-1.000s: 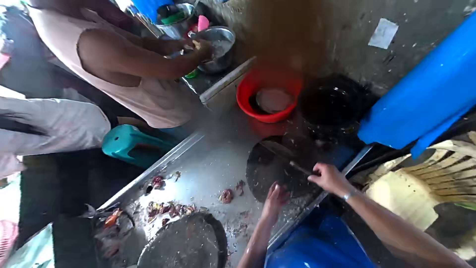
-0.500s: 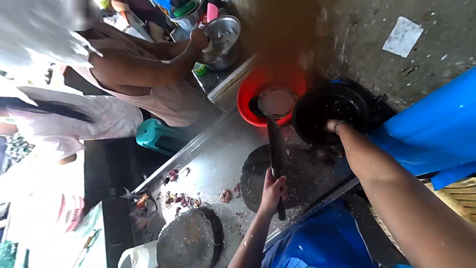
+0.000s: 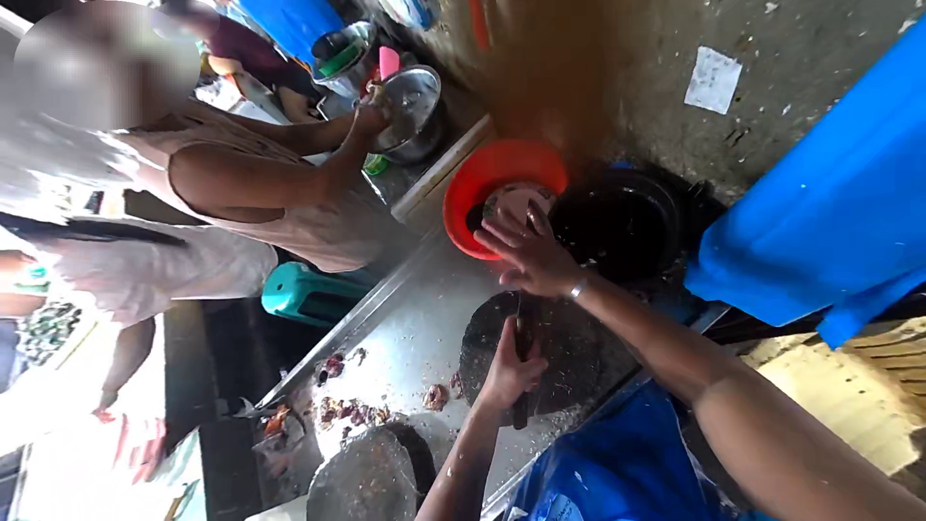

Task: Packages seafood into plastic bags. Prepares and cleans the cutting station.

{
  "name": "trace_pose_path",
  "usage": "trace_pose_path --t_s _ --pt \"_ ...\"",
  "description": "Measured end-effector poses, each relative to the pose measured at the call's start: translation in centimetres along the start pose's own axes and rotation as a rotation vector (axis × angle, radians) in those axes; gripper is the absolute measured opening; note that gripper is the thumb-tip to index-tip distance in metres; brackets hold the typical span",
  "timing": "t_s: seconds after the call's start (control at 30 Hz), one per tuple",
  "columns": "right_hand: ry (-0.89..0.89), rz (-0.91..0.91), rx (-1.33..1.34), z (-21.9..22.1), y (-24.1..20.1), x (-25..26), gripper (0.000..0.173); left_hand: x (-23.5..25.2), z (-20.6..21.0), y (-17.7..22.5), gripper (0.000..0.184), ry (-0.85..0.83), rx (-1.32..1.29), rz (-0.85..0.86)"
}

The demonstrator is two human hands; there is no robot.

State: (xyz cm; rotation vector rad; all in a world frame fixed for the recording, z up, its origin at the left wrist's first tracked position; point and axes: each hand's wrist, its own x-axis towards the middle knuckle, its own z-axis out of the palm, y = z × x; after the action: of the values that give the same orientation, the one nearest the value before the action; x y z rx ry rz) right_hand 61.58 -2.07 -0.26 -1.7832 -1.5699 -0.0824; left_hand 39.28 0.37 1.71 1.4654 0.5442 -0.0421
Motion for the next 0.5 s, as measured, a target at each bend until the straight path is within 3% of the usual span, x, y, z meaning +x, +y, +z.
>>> trace_pose_path --t_s 0.1,0.17,0.23,0.3,0.4,0.43,0.5 --pt "0.093 0.182 0.047 0.2 3.9 -0.1 0.076 -1.6 -0.5 -1.2 0.080 -0.006 -0.093 -0.042" --pt "0.160 0.444 0.114 -0.5 7.3 -1.0 0.074 -2.6 -1.1 -1.8 0.067 -0.039 -0.203 -0.017" --pt "0.114 0.722 0.049 -1.8 11.2 -3.1 0.075 -3.3 -1.7 -1.9 0.056 -0.028 -0.201 0.029" --pt "-0.122 0.953 -0.053 -2.9 14.2 -6.0 0.063 -3.4 -2.0 -1.2 0.050 0.090 0.058 0.034" --pt "-0.685 1.132 -0.159 -2.6 16.2 -9.4 0.040 -2.5 -1.8 0.1 0.055 0.306 0.814 -0.056" --pt "-0.716 1.116 -0.123 -2.3 16.9 -9.5 0.034 -2.1 -1.7 0.5 0.057 0.357 0.978 -0.096" --pt "-0.406 1.073 0.130 -3.6 14.6 -8.3 0.043 -1.5 -1.7 1.2 0.061 0.425 1.149 -0.206"
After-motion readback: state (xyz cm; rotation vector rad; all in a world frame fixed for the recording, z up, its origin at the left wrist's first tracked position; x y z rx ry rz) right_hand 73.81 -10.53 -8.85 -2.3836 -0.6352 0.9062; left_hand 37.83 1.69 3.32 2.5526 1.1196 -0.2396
